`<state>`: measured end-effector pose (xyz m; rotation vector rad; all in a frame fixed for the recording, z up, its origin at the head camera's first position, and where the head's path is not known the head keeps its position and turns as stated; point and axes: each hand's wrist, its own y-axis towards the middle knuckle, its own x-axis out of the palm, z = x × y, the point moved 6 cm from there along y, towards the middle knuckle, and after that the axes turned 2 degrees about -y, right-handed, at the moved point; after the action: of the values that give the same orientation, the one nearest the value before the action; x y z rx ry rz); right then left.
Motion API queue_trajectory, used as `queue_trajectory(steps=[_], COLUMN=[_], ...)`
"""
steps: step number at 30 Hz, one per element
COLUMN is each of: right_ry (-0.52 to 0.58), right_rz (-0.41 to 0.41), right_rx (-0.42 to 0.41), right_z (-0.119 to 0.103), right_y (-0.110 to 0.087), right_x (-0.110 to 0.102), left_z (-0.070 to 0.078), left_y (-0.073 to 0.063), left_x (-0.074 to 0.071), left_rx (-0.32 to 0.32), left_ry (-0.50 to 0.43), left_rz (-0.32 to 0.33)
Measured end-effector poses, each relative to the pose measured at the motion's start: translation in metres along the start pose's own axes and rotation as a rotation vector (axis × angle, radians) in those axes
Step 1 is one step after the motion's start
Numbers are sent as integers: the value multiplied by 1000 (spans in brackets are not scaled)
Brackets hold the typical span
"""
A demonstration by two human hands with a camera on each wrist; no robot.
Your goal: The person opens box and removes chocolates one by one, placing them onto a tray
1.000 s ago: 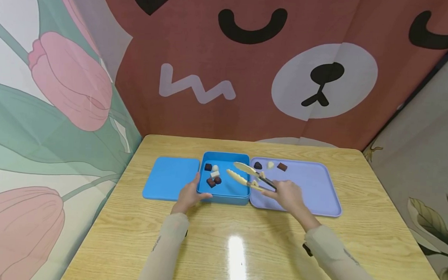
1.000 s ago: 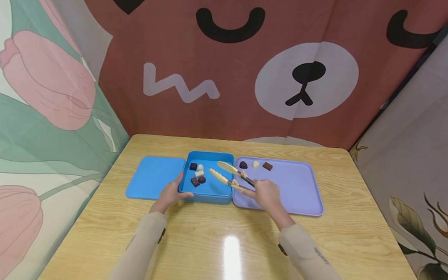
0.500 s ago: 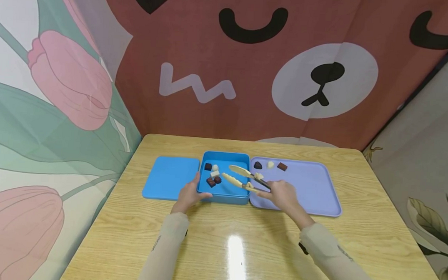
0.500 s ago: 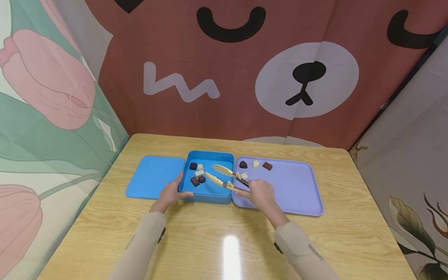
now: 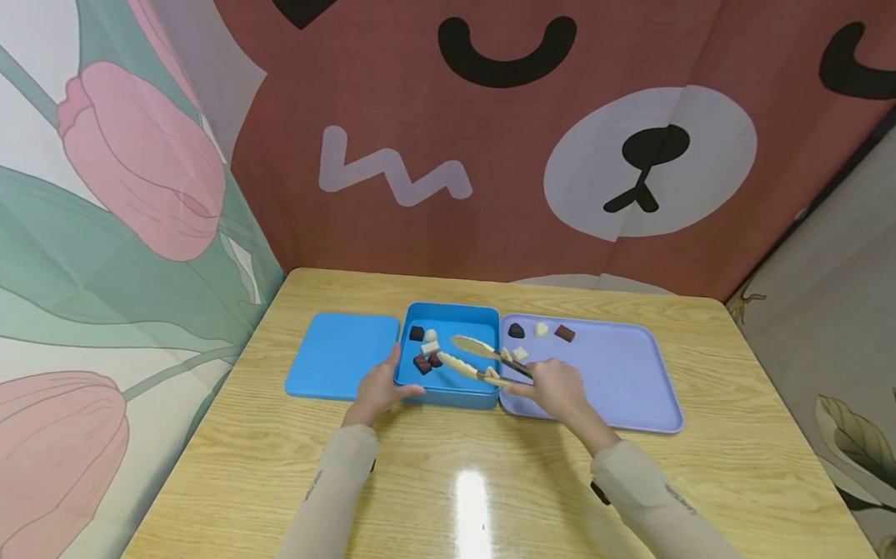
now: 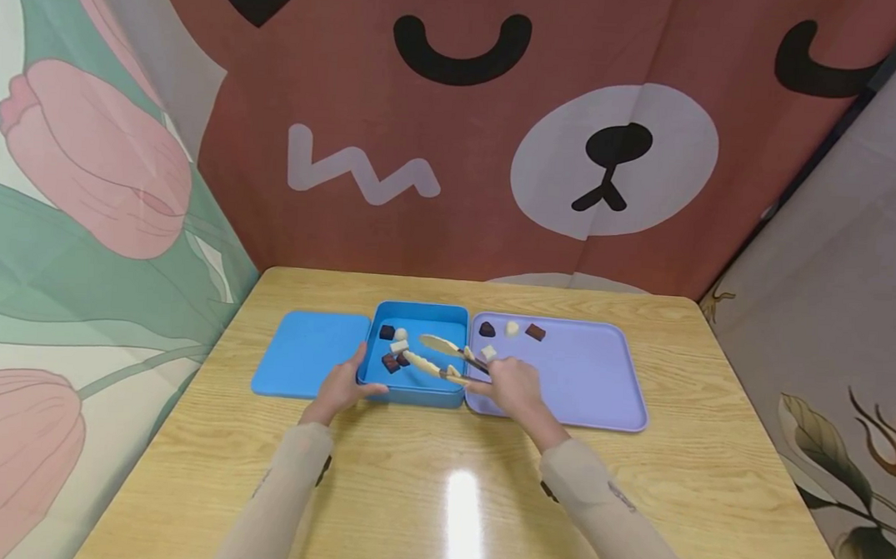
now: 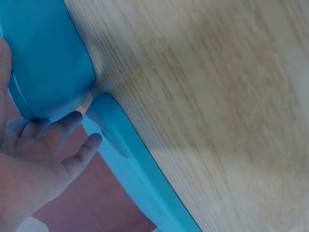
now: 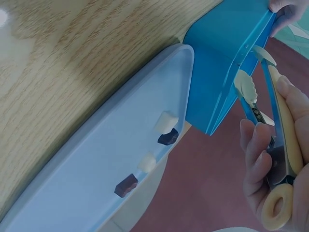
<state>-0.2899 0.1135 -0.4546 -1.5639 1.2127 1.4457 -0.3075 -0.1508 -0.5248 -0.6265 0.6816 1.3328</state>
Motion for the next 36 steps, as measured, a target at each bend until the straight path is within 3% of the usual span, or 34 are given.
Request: queue_trajectory(steps=[36], right_ry=[-60], right_rz=[-123], right_rx=[17], right_z=[-13], right_y=[21], right_x=[14], left_z=[-2], left_y=[1], left_x=[1], left_rx=[-1], left_ry=[-11], left_rz=[-4])
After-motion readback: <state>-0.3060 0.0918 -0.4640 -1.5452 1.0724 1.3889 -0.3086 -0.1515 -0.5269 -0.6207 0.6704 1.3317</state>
